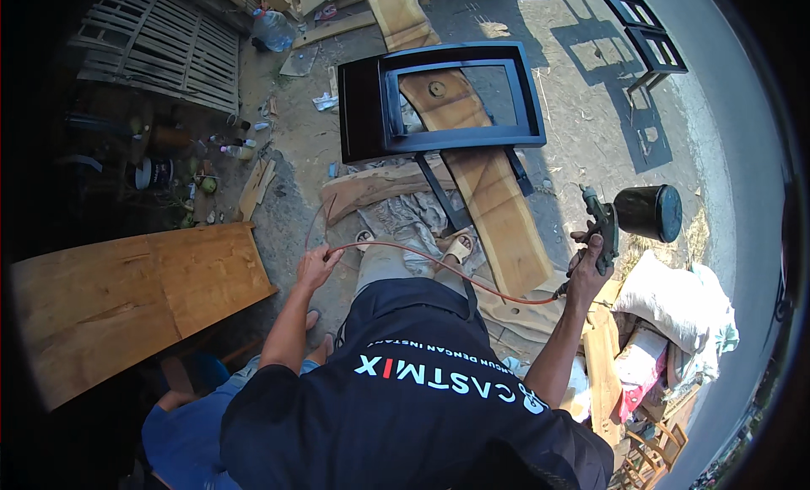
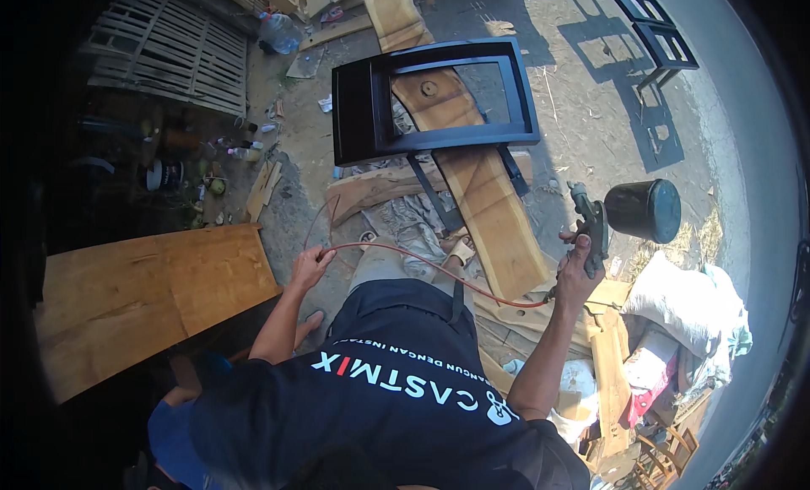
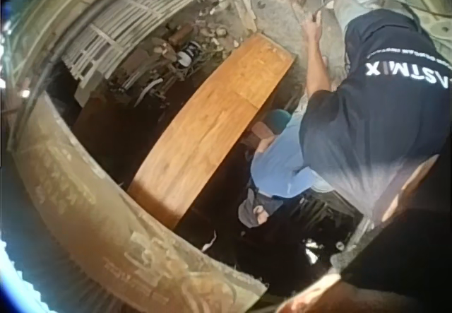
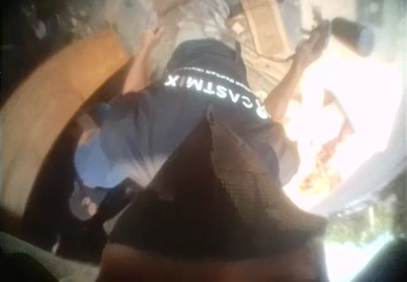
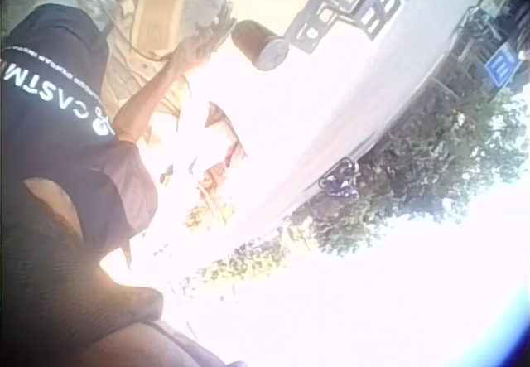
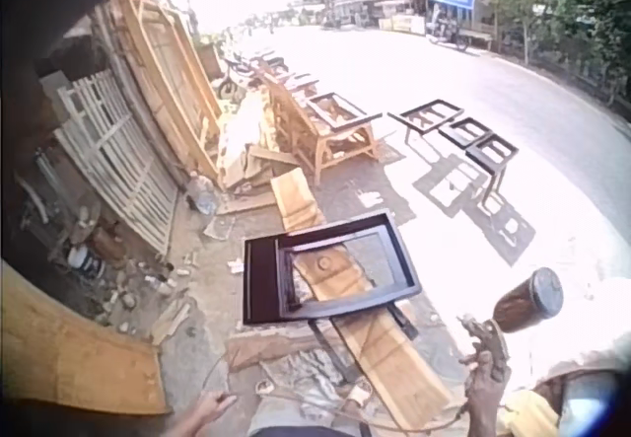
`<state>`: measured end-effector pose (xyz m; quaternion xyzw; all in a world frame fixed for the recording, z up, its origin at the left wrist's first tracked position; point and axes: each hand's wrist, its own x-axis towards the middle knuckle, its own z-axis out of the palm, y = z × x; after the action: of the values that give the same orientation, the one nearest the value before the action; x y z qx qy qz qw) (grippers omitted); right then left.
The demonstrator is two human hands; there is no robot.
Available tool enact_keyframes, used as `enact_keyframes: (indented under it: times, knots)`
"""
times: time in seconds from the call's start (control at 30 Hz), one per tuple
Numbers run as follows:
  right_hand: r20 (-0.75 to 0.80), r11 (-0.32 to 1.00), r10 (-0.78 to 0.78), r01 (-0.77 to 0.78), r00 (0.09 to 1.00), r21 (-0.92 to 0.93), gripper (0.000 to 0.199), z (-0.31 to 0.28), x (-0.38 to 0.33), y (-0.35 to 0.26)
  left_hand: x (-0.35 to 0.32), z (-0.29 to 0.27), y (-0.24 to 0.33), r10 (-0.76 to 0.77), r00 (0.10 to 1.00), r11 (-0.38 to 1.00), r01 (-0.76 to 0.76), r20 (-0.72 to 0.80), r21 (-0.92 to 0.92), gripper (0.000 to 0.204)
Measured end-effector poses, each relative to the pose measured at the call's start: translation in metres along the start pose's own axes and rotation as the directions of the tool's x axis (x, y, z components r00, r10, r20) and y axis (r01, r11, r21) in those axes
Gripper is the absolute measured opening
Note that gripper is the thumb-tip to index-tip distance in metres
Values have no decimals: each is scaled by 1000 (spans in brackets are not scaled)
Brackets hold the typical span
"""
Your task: The person uses a spray gun to apply a finish to wooden window frames, moving the gun across all sides of the frames and then carrying the finished frames to a row of chairs.
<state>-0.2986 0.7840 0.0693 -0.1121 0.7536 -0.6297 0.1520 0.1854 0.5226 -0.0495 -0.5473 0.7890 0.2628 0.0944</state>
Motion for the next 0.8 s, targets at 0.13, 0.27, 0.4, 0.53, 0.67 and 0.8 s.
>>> enact_keyframes:
  times: [0.13,0.27,0.4,0.53,0.67,0.8]
  knots:
    - [-8,998,-49,49,999,33,52,33,-34,-18,32,-13,-49,120,986,990,-128,-115,-65,37]
    - [19,996,-53,51,998,78,56,105,-60,-49,75,-15,-110,195,955,962,-230,-222,-146,35]
    - [30,986,-45,40,999,160,60,197,-89,-80,118,-25,-151,281,896,930,-343,-345,-133,36]
    - [14,933,-133,121,991,338,56,306,-108,-111,112,-61,-189,230,920,879,-336,-316,-340,28]
    - [-43,924,-139,145,989,353,50,404,-123,-154,92,-102,-239,58,921,835,-256,-385,-486,29]
    - [-128,917,-191,224,973,331,47,476,-116,-165,76,-120,-313,-144,930,784,-101,-338,-613,35]
